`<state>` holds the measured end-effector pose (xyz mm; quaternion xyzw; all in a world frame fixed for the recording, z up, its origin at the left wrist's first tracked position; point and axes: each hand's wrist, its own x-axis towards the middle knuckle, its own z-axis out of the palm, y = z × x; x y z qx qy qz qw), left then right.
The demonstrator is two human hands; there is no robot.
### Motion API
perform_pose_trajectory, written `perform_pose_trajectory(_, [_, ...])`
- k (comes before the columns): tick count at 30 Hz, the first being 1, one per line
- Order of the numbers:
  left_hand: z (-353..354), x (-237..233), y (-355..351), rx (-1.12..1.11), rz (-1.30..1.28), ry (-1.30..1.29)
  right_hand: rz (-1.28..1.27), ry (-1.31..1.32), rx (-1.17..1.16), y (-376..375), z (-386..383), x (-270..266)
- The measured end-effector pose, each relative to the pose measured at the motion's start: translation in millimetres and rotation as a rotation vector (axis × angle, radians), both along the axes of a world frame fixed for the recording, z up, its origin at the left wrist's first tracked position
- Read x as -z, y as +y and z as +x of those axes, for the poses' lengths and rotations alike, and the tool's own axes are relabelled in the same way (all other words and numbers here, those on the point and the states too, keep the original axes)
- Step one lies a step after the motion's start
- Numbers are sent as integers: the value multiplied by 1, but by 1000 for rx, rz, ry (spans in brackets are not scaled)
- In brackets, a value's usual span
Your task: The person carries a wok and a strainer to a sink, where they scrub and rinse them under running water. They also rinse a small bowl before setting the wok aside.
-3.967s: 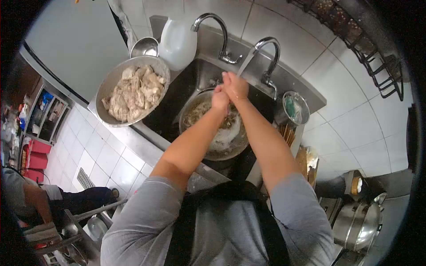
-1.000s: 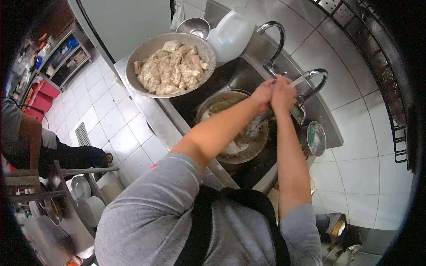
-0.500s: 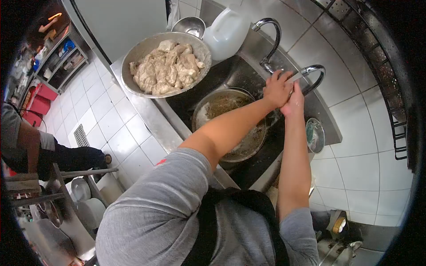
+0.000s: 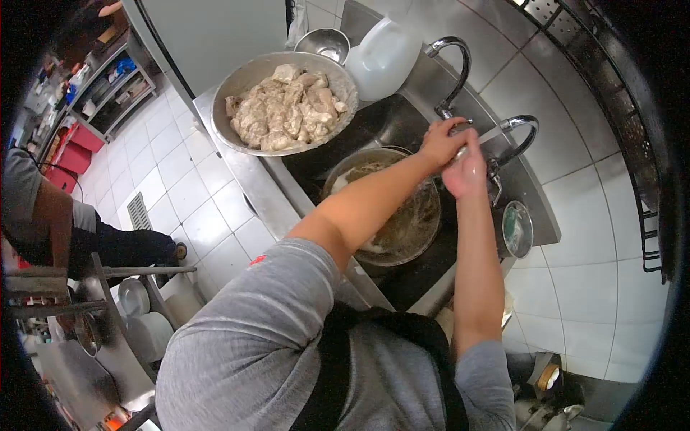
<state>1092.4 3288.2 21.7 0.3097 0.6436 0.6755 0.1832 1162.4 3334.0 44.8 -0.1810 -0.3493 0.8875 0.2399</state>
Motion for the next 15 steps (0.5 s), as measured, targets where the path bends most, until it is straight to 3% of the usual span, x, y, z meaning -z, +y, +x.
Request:
perform_pose_trajectory(2, [-11,20,10,63,155,-61,185,-83,149,-2,-3,1])
perform_pose_trajectory(3, [0,21,11,16,157,16,143,-207,234,12,-3,1])
perform_pose_trajectory(5, [24,8,-1,-39,160,172,-19,-76,140,29,4,9])
perform_pose_trajectory(6, [26,1,-5,-56,125,133,-95,-7,89,32,3,10])
perform_pose_trajectory(9, [19,-10,-12,-151,38,47,20,-77,-6,2,9,-5])
perform_pose_trajectory(12, [13,-26,-15,-277,-208,-176,402,-383,46,13,0,3])
perform_pose_trajectory(13, [9,-15,-6,-478,-225,-80,444,-318,62,13,0,-1])
perform_pose_trajectory(15, [-3,-11,-4,-259,-291,-65,752,-435,149,27,-3,-4])
